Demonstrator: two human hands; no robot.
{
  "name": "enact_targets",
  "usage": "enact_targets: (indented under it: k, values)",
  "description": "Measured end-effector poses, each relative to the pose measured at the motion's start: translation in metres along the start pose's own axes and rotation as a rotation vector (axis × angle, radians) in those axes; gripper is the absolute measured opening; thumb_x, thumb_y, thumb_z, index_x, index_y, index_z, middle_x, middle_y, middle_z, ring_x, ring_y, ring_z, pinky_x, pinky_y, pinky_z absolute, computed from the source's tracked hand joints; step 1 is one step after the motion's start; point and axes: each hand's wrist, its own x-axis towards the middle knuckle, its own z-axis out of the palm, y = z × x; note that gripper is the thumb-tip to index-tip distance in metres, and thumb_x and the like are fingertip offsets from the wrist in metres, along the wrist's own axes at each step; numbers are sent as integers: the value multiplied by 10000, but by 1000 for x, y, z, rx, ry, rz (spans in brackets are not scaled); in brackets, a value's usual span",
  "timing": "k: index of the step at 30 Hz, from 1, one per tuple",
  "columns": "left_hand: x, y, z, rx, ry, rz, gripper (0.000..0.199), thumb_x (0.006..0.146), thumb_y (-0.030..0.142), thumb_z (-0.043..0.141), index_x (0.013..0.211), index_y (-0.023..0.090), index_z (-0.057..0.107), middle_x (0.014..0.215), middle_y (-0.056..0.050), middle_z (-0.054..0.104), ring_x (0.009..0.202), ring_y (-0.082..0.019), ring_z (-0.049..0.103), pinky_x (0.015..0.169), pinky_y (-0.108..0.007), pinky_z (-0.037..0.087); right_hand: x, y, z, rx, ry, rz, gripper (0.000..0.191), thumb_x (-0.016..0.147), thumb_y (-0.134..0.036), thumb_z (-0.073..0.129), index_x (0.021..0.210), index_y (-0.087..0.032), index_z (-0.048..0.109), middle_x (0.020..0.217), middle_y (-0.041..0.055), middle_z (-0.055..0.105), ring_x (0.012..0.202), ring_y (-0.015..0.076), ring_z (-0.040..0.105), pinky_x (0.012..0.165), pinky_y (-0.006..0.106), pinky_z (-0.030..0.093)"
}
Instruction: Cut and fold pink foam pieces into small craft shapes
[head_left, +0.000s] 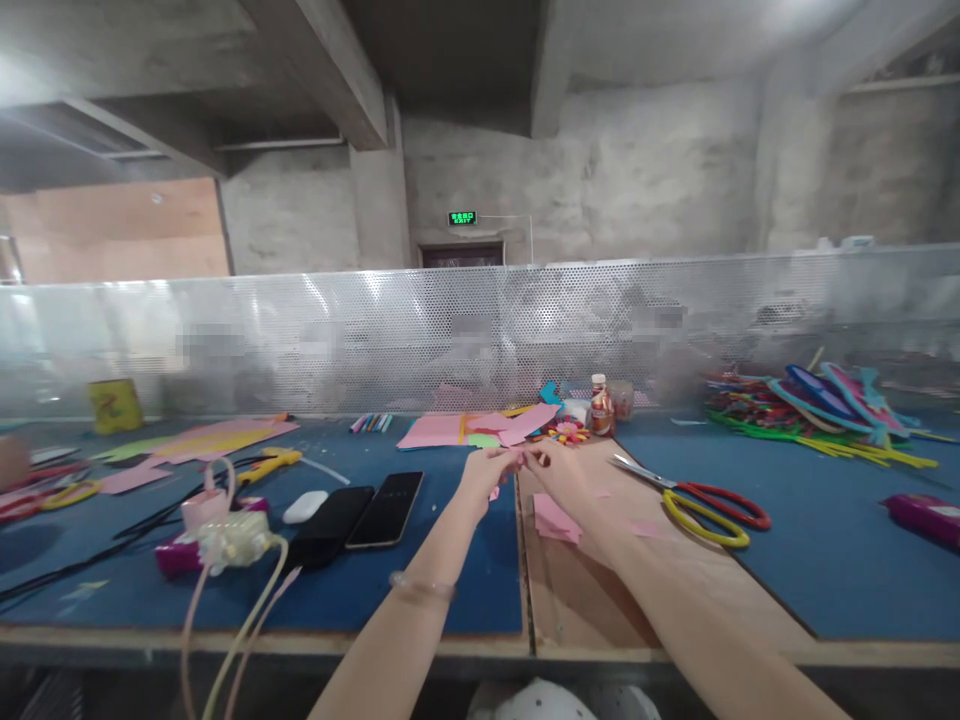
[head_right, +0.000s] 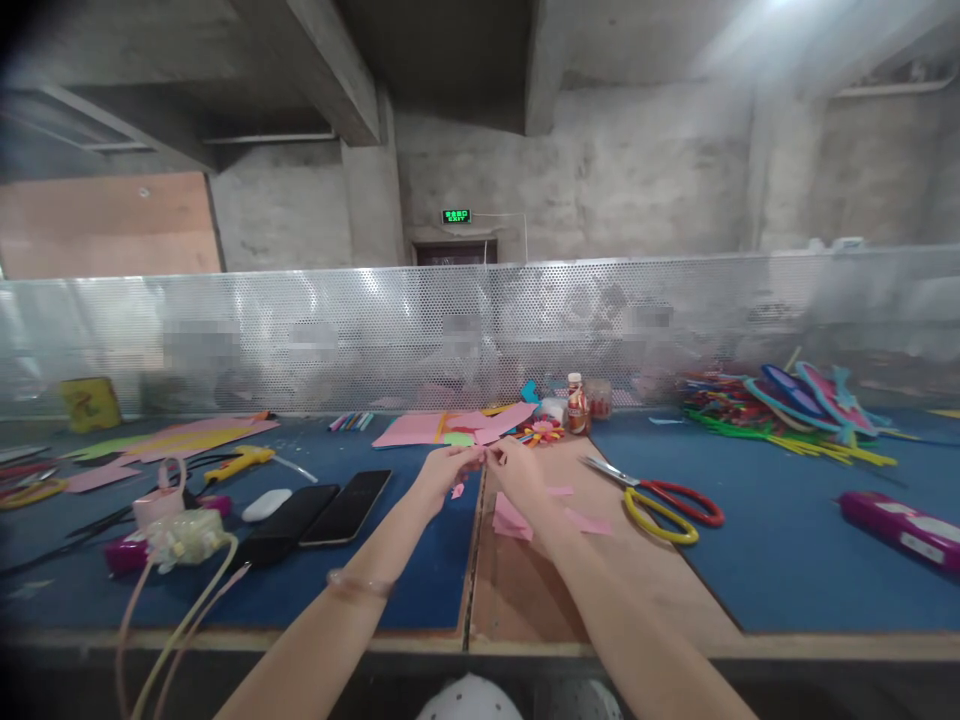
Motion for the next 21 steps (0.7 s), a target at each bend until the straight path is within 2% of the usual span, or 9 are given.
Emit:
enact_targets:
  k: [5,9,14,17,21]
  values:
    - [1,-2,1,-94,-23,-22,257,626,344,643,734,111,656,777,-106,674,753,-171,624,492,-193,350,-4,0,3,-294,40,-111,223,835,-234,426,829,-191,645,869,58,616,719,131,552,594,221,352]
    - [-2,1,0,-105,13,-48,269,617,336,652,749,102,648,795,-115,672,730,-164,623,494,-194,352,-9,-2,4,-431,-45,-164,265,847,-220,394,1028,-193,586,989,89,585,822,158,561,626,224,382]
    - [-3,3,-2,-150,53,-78,261,604,338,658,736,112,649,838,-109,671,763,-167,617,498,-197,356,-13,-7,3,-482,-171,-218,354,837,-185,370,1174,-166,478,1098,121,523,919,186,533,659,246,430]
    - [-1,2,-3,-165,36,-78,290,566,338,691,752,119,661,843,-99,670,793,-168,611,506,-194,353,-14,-6,5,-513,-175,-242,356,818,-158,388,1160,-158,485,1080,131,519,995,211,492,649,241,436]
    - [4,-2,-6,-167,50,-45,346,505,328,732,770,116,662,808,-88,669,764,-160,606,501,-188,331,-13,-3,8,-375,-136,-234,362,791,-144,417,1143,-160,499,1087,115,508,914,178,523,656,239,442]
